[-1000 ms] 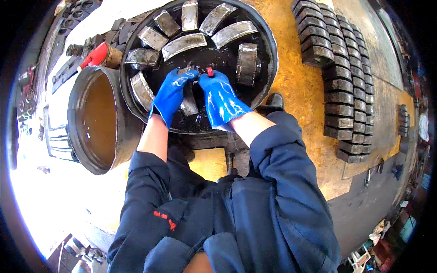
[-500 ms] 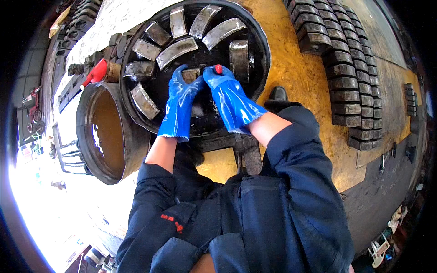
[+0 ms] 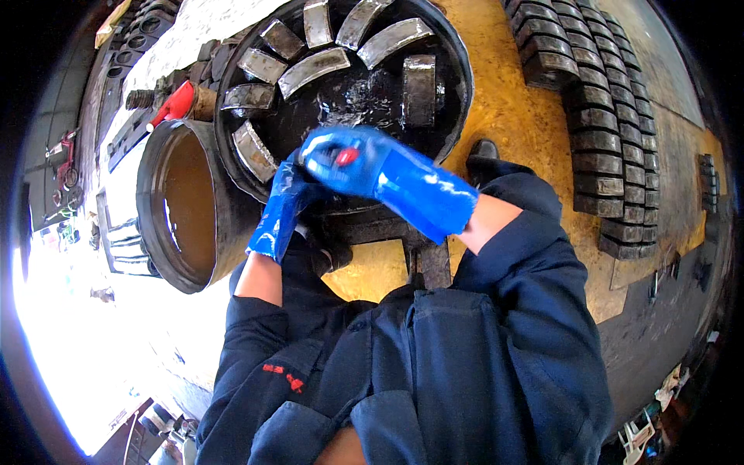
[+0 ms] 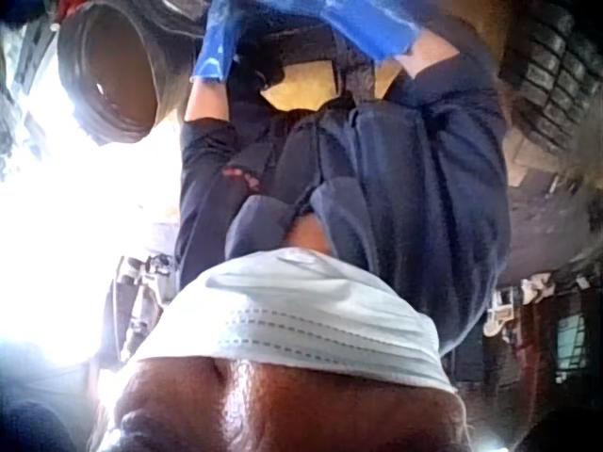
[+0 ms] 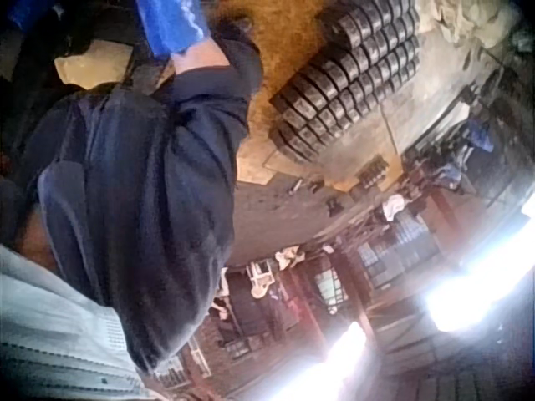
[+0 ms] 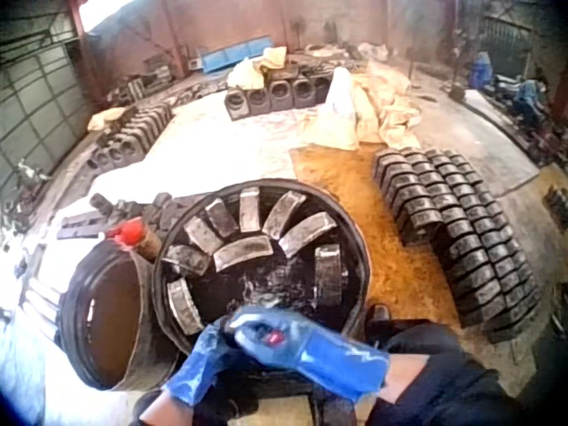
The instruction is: The person repeatedly picks up small metal blocks from a circular tray, scrubs them with a red-handled brush, and places them back. The person wears blue gloves and works in a workshop setting with stacked metal parts nearby.
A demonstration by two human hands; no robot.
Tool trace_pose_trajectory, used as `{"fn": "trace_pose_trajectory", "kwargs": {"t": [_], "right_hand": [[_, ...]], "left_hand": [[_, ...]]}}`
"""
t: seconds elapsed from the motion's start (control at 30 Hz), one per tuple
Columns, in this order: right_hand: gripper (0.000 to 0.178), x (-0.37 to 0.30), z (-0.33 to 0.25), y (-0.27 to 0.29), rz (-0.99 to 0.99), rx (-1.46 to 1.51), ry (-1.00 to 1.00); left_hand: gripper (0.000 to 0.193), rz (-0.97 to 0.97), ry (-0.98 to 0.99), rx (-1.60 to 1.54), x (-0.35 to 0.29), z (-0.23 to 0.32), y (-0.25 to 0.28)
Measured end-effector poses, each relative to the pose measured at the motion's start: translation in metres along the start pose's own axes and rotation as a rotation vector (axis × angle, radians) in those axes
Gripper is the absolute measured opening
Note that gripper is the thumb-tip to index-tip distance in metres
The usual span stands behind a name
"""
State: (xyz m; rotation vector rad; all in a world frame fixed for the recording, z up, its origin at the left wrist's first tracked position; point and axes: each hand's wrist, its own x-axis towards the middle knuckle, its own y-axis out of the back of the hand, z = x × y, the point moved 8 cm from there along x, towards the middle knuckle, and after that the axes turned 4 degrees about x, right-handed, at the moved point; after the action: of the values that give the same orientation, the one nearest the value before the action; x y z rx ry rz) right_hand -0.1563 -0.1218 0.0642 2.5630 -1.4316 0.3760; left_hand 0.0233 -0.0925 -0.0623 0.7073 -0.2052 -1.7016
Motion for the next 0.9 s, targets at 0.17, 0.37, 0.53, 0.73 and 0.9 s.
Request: {"fn": "trace_pose_trajectory", "kwargs": {"t": [0.17, 0.37, 0.53, 0.73, 0.9], "right_hand": [[0.019, -0.018, 0.026, -0.026, -0.019, -0.324, 0.097], [0.015, 0.006, 0.085, 0.017, 0.145, -0.321, -0.098], [0.013, -0.002, 0.185, 0.096, 0.471, 0.169, -0.449], [0.019, 0.022, 0.064, -0.01, 0.096, -0.502, -0.051], [0.023, 0.031, 0.144, 0.065, 0.486, -0.468, -0.12]], "left_hand": [[0.076, 0.0, 0.129, 0.443, -0.004, -0.017, 0.012], [0.094, -0.074, 0.162, 0.6, -0.022, 0.003, 0.024], [0.1, -0.121, 0.089, 0.549, 0.004, 0.043, 0.001], [0.097, 0.011, 0.114, 0.47, 0.002, 0.016, 0.024], [0.101, -0.005, 0.156, 0.568, 0.032, 0.061, -0.001]]}}
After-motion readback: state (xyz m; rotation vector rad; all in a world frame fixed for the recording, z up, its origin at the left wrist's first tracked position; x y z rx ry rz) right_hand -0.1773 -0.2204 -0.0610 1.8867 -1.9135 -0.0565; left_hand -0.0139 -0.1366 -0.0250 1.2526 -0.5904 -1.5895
